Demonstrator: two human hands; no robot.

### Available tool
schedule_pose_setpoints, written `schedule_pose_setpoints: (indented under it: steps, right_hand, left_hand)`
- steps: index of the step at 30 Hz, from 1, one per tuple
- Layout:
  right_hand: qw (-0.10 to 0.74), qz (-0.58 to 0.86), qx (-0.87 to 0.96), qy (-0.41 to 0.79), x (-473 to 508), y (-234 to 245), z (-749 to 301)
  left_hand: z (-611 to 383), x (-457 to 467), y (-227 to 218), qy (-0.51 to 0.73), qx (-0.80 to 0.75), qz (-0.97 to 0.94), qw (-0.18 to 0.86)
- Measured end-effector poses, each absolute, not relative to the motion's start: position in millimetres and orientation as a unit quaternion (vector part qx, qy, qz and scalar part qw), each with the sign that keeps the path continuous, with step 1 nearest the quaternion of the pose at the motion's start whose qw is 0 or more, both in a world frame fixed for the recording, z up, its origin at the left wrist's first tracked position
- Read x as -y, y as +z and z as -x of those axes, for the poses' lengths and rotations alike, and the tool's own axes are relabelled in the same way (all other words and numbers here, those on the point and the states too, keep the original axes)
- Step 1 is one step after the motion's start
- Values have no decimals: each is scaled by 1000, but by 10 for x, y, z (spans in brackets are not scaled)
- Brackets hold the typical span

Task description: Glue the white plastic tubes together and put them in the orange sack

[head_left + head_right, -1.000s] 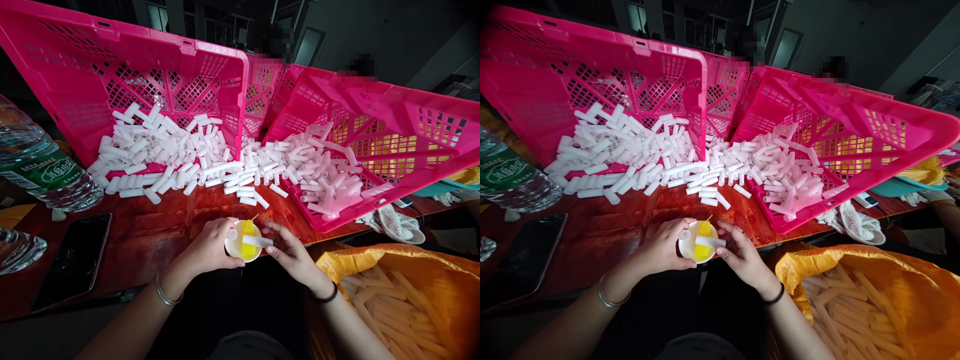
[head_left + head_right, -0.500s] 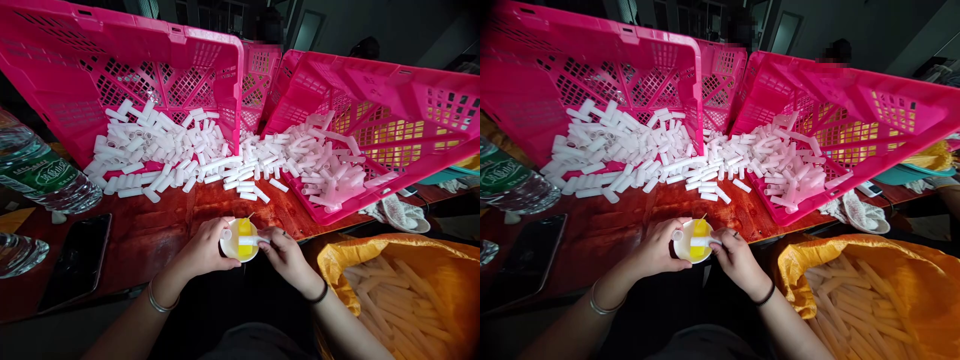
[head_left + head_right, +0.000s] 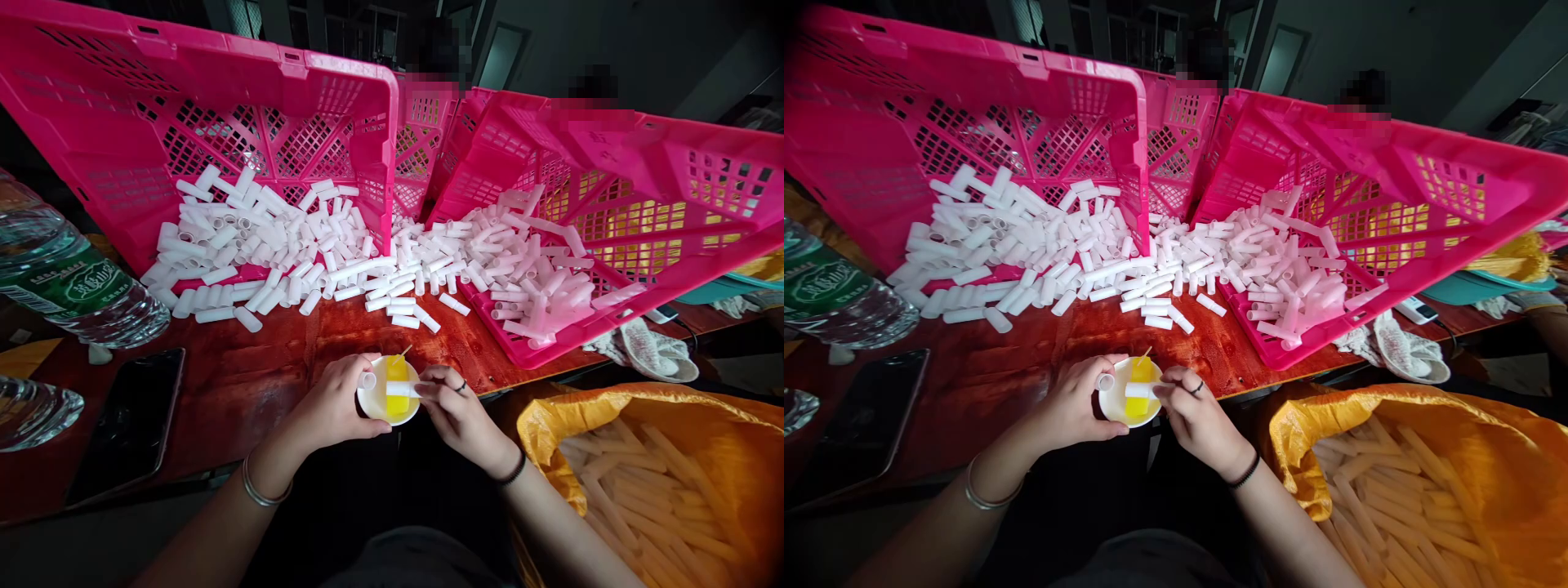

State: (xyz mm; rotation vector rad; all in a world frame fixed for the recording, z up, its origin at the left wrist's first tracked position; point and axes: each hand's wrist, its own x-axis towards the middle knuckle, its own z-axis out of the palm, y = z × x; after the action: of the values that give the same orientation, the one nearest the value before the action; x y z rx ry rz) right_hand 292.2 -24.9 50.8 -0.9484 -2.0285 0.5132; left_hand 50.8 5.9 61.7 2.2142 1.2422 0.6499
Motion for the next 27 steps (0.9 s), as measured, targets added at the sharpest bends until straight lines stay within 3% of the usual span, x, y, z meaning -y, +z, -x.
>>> schedule_pose_setpoints:
  steps: [4, 8, 10, 16, 22, 24, 27]
  right_hand:
    - [413, 406, 775, 251, 233, 480, -2942]
    - [399, 351, 841, 101, 185, 403, -2974]
    - [413, 334, 844, 80, 155, 388, -2965]
    - [537, 393, 697, 268, 207, 672, -2822]
    - [450, 421, 707, 347, 360, 1090, -2768]
    - [429, 437, 733, 296, 410, 1163, -2717]
    - [436, 412, 788, 140, 537, 1242, -2632]
  left_hand:
    - [-499, -80, 633, 241, -452, -822, 251]
    - [-490, -95, 657, 233, -445, -832, 236]
    - [-454, -90, 678, 240, -435, -842, 209]
    - [-322, -4, 874, 222, -441, -855, 160]
    - [-442, 154, 1142, 211, -392, -894, 43]
    - [-565, 259, 1206, 205, -401, -889, 78]
    - [-819, 504, 1288, 179, -396, -844, 313]
